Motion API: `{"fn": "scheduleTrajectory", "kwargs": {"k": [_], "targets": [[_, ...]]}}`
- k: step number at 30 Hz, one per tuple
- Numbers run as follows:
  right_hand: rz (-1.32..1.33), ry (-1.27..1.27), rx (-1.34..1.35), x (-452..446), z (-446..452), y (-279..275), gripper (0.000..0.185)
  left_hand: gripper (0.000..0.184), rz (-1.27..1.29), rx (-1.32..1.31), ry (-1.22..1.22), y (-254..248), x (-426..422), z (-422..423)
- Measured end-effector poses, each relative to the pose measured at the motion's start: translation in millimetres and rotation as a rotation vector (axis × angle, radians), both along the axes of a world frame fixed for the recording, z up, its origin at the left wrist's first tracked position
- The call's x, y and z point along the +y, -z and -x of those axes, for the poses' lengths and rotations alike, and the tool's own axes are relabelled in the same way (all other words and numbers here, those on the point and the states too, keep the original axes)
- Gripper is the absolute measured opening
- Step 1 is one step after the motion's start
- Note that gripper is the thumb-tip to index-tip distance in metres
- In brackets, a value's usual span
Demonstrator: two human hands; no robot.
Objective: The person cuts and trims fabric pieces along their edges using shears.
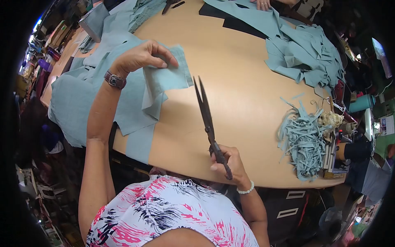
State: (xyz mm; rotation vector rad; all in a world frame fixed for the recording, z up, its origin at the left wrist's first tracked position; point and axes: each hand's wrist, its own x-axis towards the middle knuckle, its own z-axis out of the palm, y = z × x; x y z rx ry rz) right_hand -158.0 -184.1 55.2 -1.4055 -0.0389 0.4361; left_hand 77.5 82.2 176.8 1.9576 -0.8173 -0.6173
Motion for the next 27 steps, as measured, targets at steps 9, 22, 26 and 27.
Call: {"fn": "scheduleTrajectory", "kwargs": {"k": [9,22,26,27], "targets": [[0.047,-0.048,-0.023,3,0,-5,0.041,0.030,0.048,0.094,0.045,-4,-6,9],[-0.065,0.012,0.023,17,-6,-10,0.035,0.027,0.080,0.118,0.145,3,-19,23],[-0.104,0.044,-0.004,24,-9,-7,0.033,0.027,0.087,0.129,0.133,3,-22,27],[-0.099,0.045,0.002,25,-9,-7,0.033,0.027,0.087,0.123,0.134,4,-22,26]]}}
